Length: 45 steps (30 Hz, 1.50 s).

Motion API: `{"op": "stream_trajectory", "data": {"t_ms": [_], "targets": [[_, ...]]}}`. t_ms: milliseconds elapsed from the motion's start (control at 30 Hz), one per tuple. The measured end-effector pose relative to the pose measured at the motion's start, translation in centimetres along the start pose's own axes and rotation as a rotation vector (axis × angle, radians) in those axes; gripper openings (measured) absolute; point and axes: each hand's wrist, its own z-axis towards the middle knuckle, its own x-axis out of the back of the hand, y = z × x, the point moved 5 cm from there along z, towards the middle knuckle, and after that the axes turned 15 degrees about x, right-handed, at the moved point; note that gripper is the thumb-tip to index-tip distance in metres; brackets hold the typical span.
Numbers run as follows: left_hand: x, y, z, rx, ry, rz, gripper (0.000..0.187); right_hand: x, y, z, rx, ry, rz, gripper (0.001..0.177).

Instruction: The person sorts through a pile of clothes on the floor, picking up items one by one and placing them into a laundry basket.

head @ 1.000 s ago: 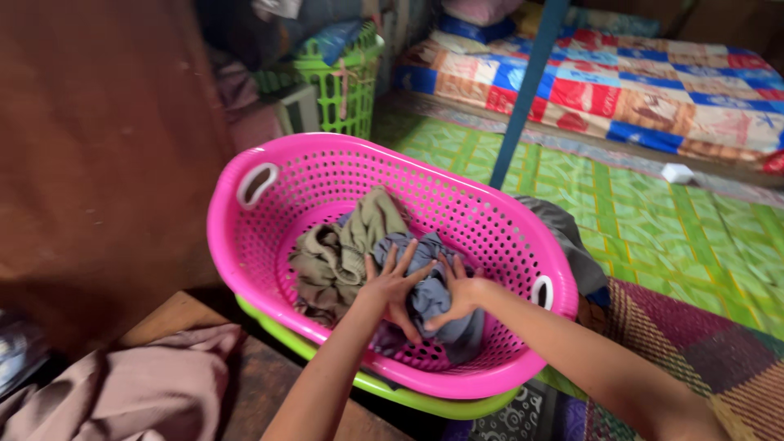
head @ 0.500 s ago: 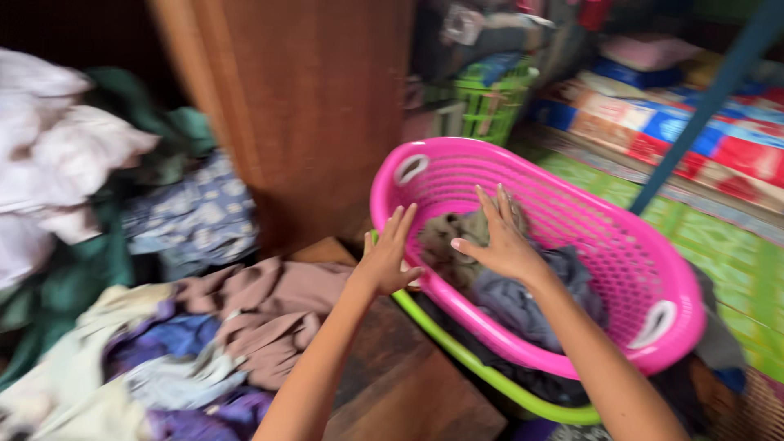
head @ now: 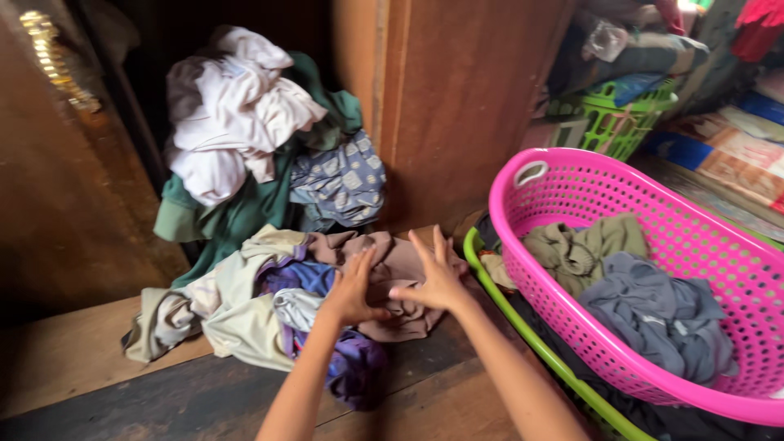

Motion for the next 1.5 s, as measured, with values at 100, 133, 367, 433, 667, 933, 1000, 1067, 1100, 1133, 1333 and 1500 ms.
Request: {"op": "stream_trajectory", "data": {"t_ms": [100, 133, 367, 433, 667, 933, 1000, 1067, 1100, 1133, 1333, 1500], "targets": [[-1.4, -1.0, -1.0, 0.018, -0.012, 0.016, 0.150, -5.0, 0.8, -0.7, -0.118, -0.116, -0.047, 0.134], [-1.9, -1.1, -1.3, 0.024, -0.011, 0.028, 0.152, -6.4, 1.1, -0.8, -0.110, -0.107, -0.043, 0.134], [-4.8, -1.3, -2.3, 0.035, 0.150, 0.188, 0.148, -10.4, 3.7, -3.1, -0.223, 0.063, -0.151, 0.082], [-5.3, -1.0, -2.2, 0.044, 0.193, 0.222, 0.144, -10.5, 3.4, -3.5, -0.078, 0.268, -0.179, 0.072], [-4.6, 0.3, -2.4, 0.092, 0.217, 0.157, 0.132, -10.1, 3.1, -3.8, 0.200, 0.601, 0.213, 0.030], [0.3, 5.7, -4.5, -0.128, 0.384, 0.008, 0.114, -4.2, 0.2, -3.3, 0.312, 0.809, 0.577, 0.016], [1.1, 6.6, -5.0, -0.205, 0.488, -0.009, 0.091, -2.5, 0.1, -3.9, 0.338, 0.862, 0.663, 0.014], [0.9, 6.7, -5.1, -0.206, 0.497, 0.019, 0.068, -1.8, 0.7, -4.6, 0.354, 0.881, 0.814, 0.019], [0.5, 6.6, -4.9, -0.169, 0.456, 0.055, 0.057, -1.7, 1.4, -4.7, 0.288, 0.835, 0.852, 0.018], [0.1, 6.3, -4.7, -0.132, 0.414, 0.091, 0.047, -1.8, 2.0, -4.9, 0.222, 0.788, 0.888, 0.019], [-0.9, 3.0, -3.8, -0.113, 0.366, -0.041, 0.064, -1.3, 0.3, -5.0, 0.139, 0.336, 0.020, 0.078], [-2.9, 0.5, -3.6, 0.032, 0.325, -0.031, 0.070, -5.1, 0.2, -5.3, -0.051, -0.172, 0.240, 0.107]]}}
